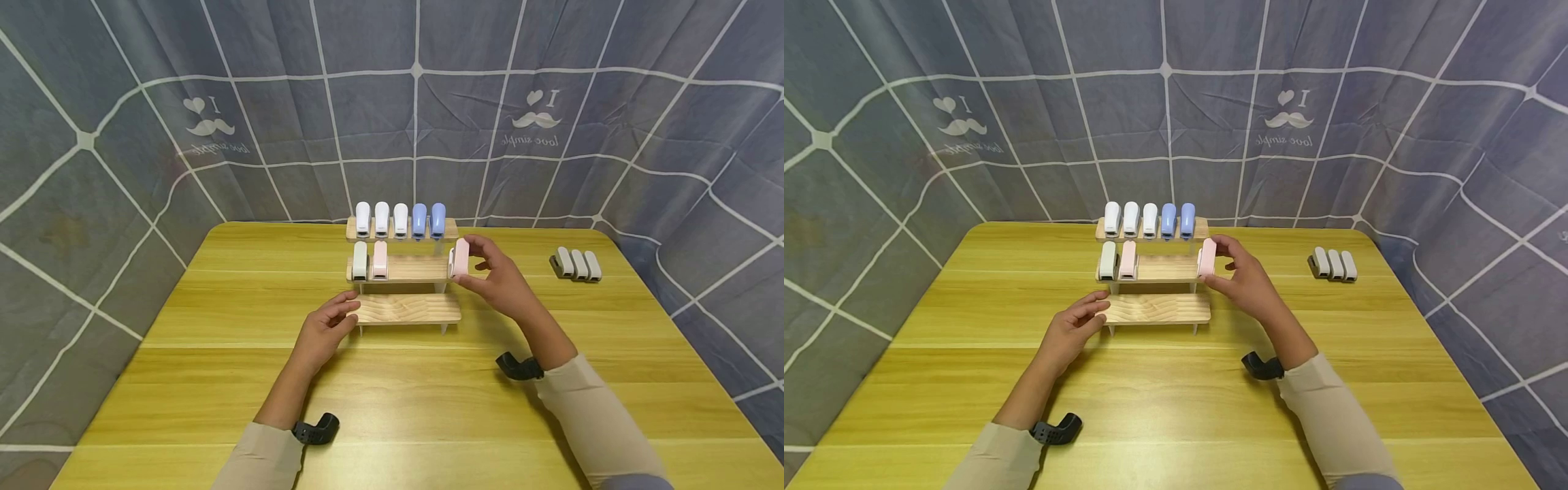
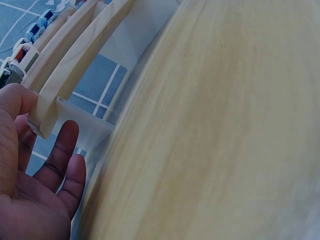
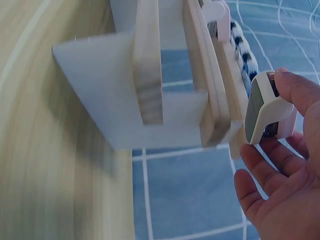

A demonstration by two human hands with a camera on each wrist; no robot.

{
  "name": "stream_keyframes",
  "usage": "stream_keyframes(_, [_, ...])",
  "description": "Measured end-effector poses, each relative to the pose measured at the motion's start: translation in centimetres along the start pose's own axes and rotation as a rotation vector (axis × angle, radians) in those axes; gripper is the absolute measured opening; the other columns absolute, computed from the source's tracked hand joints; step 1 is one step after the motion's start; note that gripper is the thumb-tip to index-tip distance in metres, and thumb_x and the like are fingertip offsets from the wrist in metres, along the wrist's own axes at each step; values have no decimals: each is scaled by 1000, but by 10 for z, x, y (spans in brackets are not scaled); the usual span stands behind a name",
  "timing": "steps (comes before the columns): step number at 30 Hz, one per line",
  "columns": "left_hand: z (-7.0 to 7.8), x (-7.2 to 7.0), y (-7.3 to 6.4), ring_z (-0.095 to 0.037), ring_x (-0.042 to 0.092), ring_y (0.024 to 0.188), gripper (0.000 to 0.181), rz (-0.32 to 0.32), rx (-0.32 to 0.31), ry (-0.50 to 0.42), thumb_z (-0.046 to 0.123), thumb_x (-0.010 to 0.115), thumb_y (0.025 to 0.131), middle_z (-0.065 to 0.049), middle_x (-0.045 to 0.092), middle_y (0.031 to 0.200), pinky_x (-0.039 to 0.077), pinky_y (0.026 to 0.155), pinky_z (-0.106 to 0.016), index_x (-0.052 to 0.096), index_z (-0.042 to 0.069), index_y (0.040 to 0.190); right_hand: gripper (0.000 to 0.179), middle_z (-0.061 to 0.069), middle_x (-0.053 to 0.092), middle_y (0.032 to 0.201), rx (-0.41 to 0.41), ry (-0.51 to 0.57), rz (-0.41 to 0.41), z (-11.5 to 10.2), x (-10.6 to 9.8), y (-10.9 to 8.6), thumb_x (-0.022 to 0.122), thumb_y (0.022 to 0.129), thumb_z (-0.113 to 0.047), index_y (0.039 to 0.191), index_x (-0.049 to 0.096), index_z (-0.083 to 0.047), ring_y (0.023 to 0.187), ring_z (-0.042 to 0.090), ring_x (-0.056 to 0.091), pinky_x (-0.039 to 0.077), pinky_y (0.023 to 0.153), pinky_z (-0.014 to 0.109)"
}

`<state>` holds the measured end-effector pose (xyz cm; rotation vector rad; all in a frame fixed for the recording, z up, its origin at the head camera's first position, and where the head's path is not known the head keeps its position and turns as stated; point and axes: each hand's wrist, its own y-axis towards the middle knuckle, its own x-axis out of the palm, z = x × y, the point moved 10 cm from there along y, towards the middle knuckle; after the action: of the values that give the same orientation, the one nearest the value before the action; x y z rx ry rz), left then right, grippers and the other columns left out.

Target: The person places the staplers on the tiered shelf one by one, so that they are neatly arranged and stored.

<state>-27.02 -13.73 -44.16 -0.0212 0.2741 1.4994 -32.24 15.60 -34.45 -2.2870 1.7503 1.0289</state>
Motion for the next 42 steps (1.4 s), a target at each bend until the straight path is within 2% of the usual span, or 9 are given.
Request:
stream_keyframes(6, [-2,0,0,-21,49,132,25,-7,-16,4,6,67,94,-5,57,140,43,95,-17,71,-1,118,70,14,56,134,-28,-16,-13,-12,15,3,78,88,-12,147,41,-6,123,29,50,42,93,52])
stream_keyframes(10, [-3,0,0,-21,48,133,27,-15,-43,21,8,66,96,-4,56,142,43,100,-25,70,-1,121,69,13,57,131,-54,-1,-9,-20,22,5,78,87,-10,146,43,-7,121,27,52,43,91,49])
stream_keyframes(14, [9,2,-4,-25,46,135,28,-24,-53,39,5,63,96,-9,54,144,42,104,-33,68,-5,122,67,12,59,127,-71,23,-17,-26,30,8,78,86,-10,145,45,-7,116,25,54,45,86,45])
stream_keyframes(19, [31,2,-11,-28,47,134,27,-30,-47,54,1,62,96,-14,54,143,43,97,-21,67,-9,120,68,10,59,127,-54,45,-31,-30,40,11,80,86,-13,145,46,-9,114,23,55,48,86,44])
stream_keyframes(22, [34,1,-11,-28,48,134,27,-28,-40,48,1,62,95,-14,54,142,42,95,-16,67,-9,120,68,9,58,129,-40,62,-46,-32,46,13,79,87,-16,146,45,-10,118,23,54,48,90,44])
stream_keyframes(29, [35,2,-11,-28,48,133,26,-31,-24,42,2,63,95,-13,55,141,43,100,-26,68,-8,119,69,10,57,133,-29,83,-65,-37,60,17,79,87,-18,147,45,-12,120,25,54,47,93,45])
stream_keyframes(36, [35,1,-11,-29,48,133,27,-31,-27,32,1,63,95,-15,54,142,42,94,-14,67,-9,120,70,8,52,141,-31,53,-80,-42,72,20,78,89,-21,149,44,-12,125,24,51,45,98,46])
stream_keyframes(42, [34,2,-11,-28,49,133,27,-30,-37,37,1,63,95,-13,55,142,42,92,-13,67,-8,120,69,9,52,142,-5,32,-94,-42,78,23,76,90,-24,149,43,-14,128,23,50,44,101,45])
